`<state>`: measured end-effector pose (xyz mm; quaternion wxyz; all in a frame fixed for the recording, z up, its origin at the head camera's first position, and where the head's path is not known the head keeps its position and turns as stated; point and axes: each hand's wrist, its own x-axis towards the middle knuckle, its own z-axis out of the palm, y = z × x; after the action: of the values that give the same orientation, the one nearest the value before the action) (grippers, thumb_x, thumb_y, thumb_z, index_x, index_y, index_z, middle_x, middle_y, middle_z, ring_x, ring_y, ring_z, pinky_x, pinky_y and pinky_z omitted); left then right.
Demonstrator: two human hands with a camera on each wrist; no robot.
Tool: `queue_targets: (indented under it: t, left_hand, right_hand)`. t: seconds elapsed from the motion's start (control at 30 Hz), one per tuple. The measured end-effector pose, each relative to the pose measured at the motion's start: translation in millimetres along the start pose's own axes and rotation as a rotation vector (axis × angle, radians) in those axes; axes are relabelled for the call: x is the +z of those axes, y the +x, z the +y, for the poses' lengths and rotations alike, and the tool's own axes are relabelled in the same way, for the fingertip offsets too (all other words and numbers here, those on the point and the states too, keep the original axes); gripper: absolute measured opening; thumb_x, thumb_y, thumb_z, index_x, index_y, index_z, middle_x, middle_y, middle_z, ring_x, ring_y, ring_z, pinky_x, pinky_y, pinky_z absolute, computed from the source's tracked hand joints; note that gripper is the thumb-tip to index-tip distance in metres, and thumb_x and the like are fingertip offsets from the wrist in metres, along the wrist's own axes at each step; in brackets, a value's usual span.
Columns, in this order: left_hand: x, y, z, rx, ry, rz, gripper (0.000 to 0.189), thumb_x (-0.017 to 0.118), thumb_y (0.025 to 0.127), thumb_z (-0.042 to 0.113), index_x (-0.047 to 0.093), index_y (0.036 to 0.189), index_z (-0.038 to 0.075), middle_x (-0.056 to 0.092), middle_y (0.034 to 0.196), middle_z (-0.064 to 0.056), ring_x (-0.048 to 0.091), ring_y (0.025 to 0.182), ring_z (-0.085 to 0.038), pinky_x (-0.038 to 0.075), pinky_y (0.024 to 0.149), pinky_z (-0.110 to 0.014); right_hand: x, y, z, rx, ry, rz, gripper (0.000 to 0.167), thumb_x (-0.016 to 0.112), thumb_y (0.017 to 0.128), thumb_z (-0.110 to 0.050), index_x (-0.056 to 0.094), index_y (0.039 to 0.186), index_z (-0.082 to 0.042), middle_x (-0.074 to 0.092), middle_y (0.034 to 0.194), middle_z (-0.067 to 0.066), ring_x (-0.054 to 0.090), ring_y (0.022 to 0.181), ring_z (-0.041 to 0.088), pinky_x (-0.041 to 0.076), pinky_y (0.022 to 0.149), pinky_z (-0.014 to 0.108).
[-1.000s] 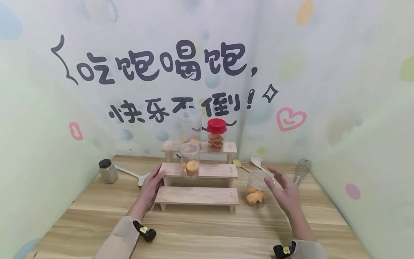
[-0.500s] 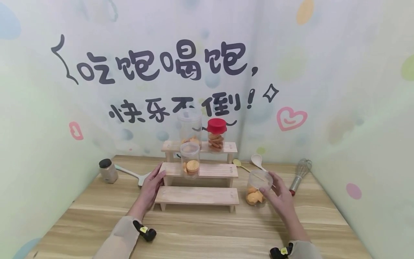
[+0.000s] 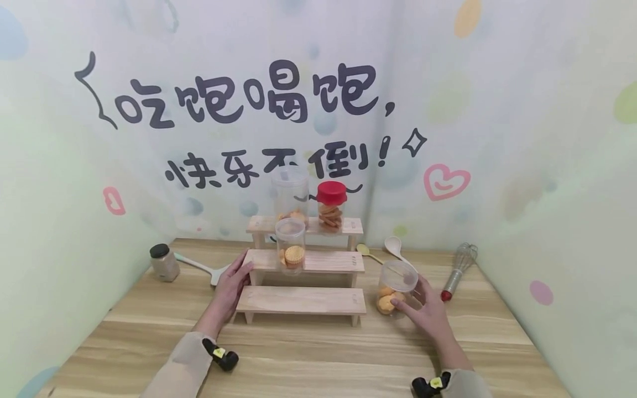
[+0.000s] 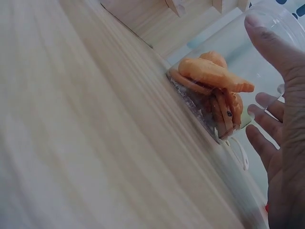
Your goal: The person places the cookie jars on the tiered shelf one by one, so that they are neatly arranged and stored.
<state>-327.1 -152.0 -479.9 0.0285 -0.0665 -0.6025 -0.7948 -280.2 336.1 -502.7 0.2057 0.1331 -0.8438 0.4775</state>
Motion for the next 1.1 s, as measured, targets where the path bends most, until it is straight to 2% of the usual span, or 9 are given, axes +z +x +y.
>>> queue_targets:
  t: [0.17,0.3,0.4,0.5,0.6,0.73,0.8,0.9,1.1]
  left_hand:
    - [0.2,0.7,1.9,0.008,-0.015,-0.002,0.068,0.066,0.099,0.028,0.034,0.158,0.02,0.031,0.161,-0.009,0.037,0.142,-0.023,0.043,0.103,-0.021]
    - [0.4,0.4,2.7,0.006,-0.015,0.002,0.067,0.066,0.099,0.028,0.035,0.158,0.02,0.031,0.161,-0.009,0.038,0.142,-0.023,0.044,0.1,-0.018]
    - [0.6,0.4,2.9,0.003,-0.009,0.003,0.068,0.066,0.099,0.028,0.034,0.158,0.02,0.031,0.162,-0.01,0.037,0.142,-0.024,0.043,0.103,-0.02]
    - [1.0,0.7,3.0,0.007,-0.003,0.002,0.068,0.067,0.099,0.028,0.034,0.158,0.019,0.03,0.162,-0.01,0.037,0.142,-0.024,0.039,0.11,-0.028]
    - [1.4,0.6,3.1,0.013,-0.004,-0.001,0.068,0.066,0.099,0.027,0.034,0.158,0.019,0.03,0.162,-0.01,0.036,0.142,-0.024,0.034,0.114,-0.035]
    - [1.1,0.2,3.3,0.016,-0.006,-0.007,0.069,0.066,0.099,0.027,0.033,0.159,0.019,0.03,0.162,-0.01,0.036,0.143,-0.024,0.036,0.112,-0.032]
    - [1.1,0.2,3.2,0.015,-0.011,-0.008,0.069,0.066,0.099,0.027,0.033,0.159,0.019,0.03,0.162,-0.009,0.036,0.142,-0.023,0.039,0.109,-0.026]
    - [1.4,-0.3,2.7,0.013,-0.016,-0.007,0.069,0.066,0.099,0.027,0.033,0.159,0.019,0.031,0.162,-0.008,0.037,0.142,-0.022,0.042,0.104,-0.021]
    - [1.4,0.4,0.3,0.017,-0.03,-0.009,0.068,0.066,0.099,0.025,0.033,0.159,0.017,0.029,0.162,-0.007,0.035,0.143,-0.021,0.038,0.109,-0.026]
  right_hand:
    - [3.5,0.4,2.7,-0.011,-0.023,-0.015,0.08,0.085,0.082,-0.009,0.042,0.149,-0.002,0.059,0.134,0.021,0.053,0.114,-0.004,0.048,0.093,0.015]
    - [5.4,0.3,2.7,-0.028,-0.034,-0.02,0.081,0.086,0.08,-0.007,0.042,0.148,-0.001,0.061,0.131,0.019,0.061,0.113,0.013,0.052,0.091,0.021]
    - [6.1,-0.2,1.7,-0.019,-0.055,-0.027,0.08,0.086,0.081,-0.01,0.042,0.147,-0.001,0.062,0.13,0.019,0.062,0.114,0.024,0.052,0.091,0.021]
    - [6.6,-0.6,-1.8,-0.001,-0.058,-0.024,0.079,0.087,0.081,-0.014,0.044,0.146,-0.001,0.062,0.131,0.018,0.062,0.113,0.019,0.051,0.091,0.018]
    - [6.4,0.2,-7.6,0.013,-0.058,-0.006,0.079,0.087,0.081,-0.02,0.046,0.146,-0.004,0.06,0.132,0.015,0.06,0.112,0.006,0.049,0.092,0.015]
    - [4.6,2.9,-15.4,0.047,0.002,0.055,0.076,0.086,0.082,-0.02,0.047,0.145,-0.008,0.061,0.134,0.017,0.058,0.111,-0.004,0.05,0.089,0.014]
    - [2.7,4.5,-19.1,0.055,0.044,0.094,0.074,0.085,0.083,-0.015,0.047,0.146,-0.009,0.061,0.134,0.018,0.059,0.112,-0.003,0.052,0.087,0.015]
    - [-1.8,7.9,-26.7,0.042,0.11,0.121,0.073,0.082,0.085,-0.009,0.046,0.148,-0.01,0.062,0.134,0.011,0.059,0.115,0.0,0.053,0.087,0.018]
    - [-11.5,21.0,-57.1,-0.005,0.149,0.135,0.071,0.082,0.085,-0.007,0.048,0.147,-0.011,0.063,0.131,-0.002,0.06,0.12,0.008,0.054,0.085,0.02]
